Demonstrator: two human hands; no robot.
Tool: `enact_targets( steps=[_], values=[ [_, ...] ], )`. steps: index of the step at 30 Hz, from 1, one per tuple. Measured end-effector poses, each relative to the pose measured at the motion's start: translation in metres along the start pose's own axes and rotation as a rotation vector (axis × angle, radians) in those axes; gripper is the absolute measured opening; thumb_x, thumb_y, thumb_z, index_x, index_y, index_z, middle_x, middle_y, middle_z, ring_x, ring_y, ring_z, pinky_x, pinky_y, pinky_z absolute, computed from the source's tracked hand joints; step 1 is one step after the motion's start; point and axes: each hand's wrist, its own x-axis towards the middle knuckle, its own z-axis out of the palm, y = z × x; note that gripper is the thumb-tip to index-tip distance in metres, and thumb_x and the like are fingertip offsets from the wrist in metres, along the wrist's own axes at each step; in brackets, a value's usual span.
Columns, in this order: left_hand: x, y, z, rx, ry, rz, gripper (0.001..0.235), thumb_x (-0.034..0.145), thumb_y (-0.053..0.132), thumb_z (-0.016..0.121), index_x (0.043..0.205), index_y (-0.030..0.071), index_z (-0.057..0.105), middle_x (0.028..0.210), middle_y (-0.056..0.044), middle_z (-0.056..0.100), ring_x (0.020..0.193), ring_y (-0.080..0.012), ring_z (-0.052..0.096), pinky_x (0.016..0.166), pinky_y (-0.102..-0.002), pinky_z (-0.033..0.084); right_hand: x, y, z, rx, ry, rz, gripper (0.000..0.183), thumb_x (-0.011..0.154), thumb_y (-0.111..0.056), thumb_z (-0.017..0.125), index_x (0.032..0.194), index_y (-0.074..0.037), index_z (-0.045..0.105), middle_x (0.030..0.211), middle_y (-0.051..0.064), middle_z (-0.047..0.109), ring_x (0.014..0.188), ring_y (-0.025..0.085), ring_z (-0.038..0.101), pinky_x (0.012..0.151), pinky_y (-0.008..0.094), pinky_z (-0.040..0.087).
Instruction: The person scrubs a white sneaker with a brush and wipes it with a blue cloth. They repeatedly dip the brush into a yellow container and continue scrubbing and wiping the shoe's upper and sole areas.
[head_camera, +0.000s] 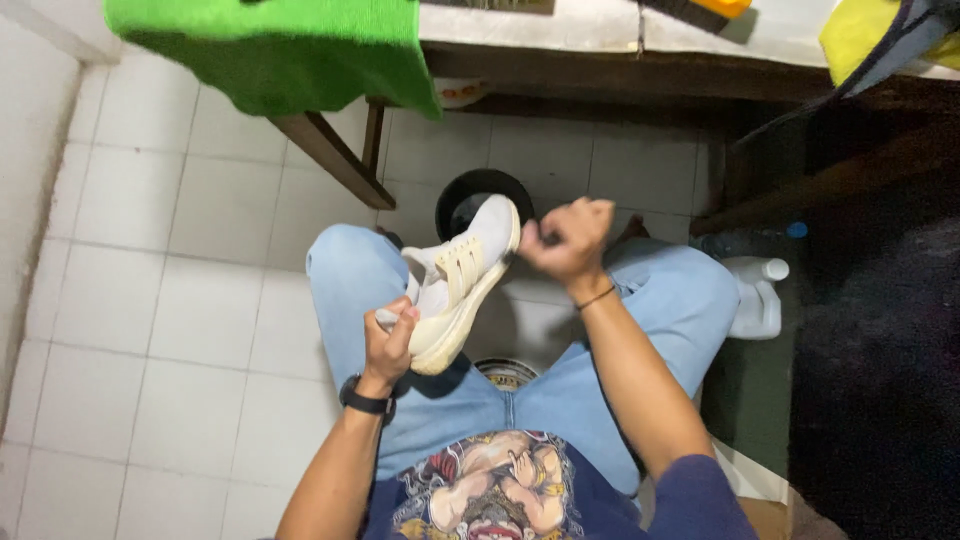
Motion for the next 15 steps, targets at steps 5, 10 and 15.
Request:
enact_targets(
  steps=[5,10,15],
  values=[
    [-0.003,-0.002,-0.003,-0.005,-0.022,-0.015,0.040,0.090,0.020,0.059,0.052,0.016,0.046,0.046,0.007,0.041,0.050,-0.0051,0.034,0.045,-0.023,0.025,-0.014,0.029,0.016,-0.046,0.029,0.077,0.037,0.078,-0.029,0.083,0.067,-0.021,0.048,0.053,-0.003,0.050,0.053,0.024,0.054,0.073,0.035,0.041],
    [0.000,0.002,-0.008,-0.010,-0.051,-0.002,0.041,0.091,0.021,0.058,0.052,0.015,0.046,0.044,0.005,0.040,0.047,-0.0061,0.034,0.044,-0.023,0.025,-0.010,0.023,0.020,0.048,-0.031,0.026,0.038,0.079,-0.031,0.083,0.064,-0.022,0.049,0.055,-0.003,0.053,0.057,0.024,0.057,0.078,0.036,0.042],
    [-0.001,0.002,-0.013,0.004,-0.080,0.007,0.041,0.092,0.022,0.057,0.053,0.015,0.045,0.043,0.004,0.040,0.047,-0.0071,0.034,0.044,-0.024,0.025,-0.004,0.017,0.016,0.082,-0.025,0.114,0.039,0.079,-0.029,0.083,0.064,-0.024,0.047,0.055,-0.007,0.054,0.059,0.022,0.060,0.079,0.034,0.043]
  ],
)
